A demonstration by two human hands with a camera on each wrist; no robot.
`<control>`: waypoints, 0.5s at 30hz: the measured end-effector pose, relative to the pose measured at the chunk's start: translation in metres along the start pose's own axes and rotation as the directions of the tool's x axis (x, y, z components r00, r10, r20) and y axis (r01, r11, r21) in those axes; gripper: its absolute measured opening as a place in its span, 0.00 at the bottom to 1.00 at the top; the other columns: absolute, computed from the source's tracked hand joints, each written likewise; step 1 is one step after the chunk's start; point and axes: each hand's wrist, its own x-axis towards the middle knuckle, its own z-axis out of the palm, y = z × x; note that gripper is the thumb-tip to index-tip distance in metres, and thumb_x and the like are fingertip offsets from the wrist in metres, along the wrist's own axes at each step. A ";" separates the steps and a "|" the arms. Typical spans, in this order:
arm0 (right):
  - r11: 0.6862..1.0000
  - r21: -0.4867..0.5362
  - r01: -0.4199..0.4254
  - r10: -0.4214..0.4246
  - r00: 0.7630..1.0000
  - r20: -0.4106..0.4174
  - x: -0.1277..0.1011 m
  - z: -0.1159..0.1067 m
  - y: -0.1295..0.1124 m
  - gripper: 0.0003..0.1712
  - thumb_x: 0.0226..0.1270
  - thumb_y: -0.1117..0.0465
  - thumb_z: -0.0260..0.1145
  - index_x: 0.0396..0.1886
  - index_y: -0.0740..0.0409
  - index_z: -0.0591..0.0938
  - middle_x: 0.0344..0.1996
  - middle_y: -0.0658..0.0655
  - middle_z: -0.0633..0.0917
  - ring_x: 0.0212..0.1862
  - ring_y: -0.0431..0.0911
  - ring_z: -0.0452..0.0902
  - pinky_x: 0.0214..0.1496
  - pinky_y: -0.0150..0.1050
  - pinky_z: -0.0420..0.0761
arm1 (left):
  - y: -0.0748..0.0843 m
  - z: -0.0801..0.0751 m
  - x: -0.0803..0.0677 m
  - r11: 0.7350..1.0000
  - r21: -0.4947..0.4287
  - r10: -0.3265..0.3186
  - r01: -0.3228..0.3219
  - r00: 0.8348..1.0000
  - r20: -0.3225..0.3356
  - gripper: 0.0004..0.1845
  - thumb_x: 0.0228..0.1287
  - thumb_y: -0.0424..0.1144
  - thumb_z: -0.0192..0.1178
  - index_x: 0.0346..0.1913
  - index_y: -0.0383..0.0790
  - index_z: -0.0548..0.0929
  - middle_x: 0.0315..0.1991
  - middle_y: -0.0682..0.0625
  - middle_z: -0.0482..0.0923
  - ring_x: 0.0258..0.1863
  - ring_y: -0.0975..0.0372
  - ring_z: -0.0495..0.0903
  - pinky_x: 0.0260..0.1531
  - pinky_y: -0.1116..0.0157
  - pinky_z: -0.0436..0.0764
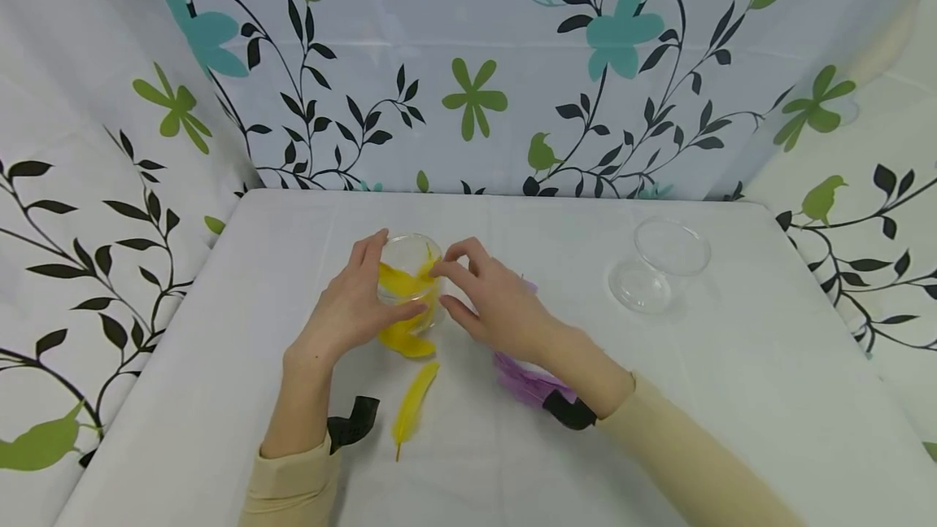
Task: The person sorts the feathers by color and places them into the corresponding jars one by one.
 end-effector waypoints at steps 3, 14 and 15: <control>1.000 0.006 0.030 -0.030 1.000 -0.004 -0.014 0.013 -0.003 0.16 0.68 0.59 0.68 0.54 0.54 0.79 0.52 0.54 0.75 0.36 0.43 0.74 0.41 0.31 0.81 | 0.000 0.000 0.000 1.000 -0.003 0.004 -0.004 1.000 -0.002 0.60 0.54 0.59 0.72 0.80 0.47 0.44 0.79 0.44 0.47 0.63 0.41 0.72 0.59 0.38 0.74; 0.963 -0.223 0.153 -0.097 0.965 0.243 -0.030 0.068 -0.004 0.14 0.66 0.59 0.68 0.51 0.49 0.83 0.47 0.48 0.83 0.39 0.41 0.82 0.38 0.33 0.72 | 0.000 -0.001 -0.001 1.000 -0.010 0.012 -0.012 1.000 -0.009 0.59 0.54 0.59 0.71 0.80 0.47 0.45 0.79 0.45 0.48 0.62 0.40 0.72 0.60 0.38 0.73; 0.961 -0.228 0.155 -0.097 0.964 0.246 -0.029 0.071 -0.005 0.14 0.67 0.59 0.68 0.51 0.49 0.83 0.46 0.48 0.83 0.38 0.41 0.82 0.37 0.33 0.71 | 0.000 -0.001 -0.001 1.000 -0.009 0.013 -0.014 1.000 -0.008 0.60 0.54 0.59 0.71 0.80 0.47 0.45 0.79 0.45 0.49 0.63 0.40 0.72 0.60 0.37 0.72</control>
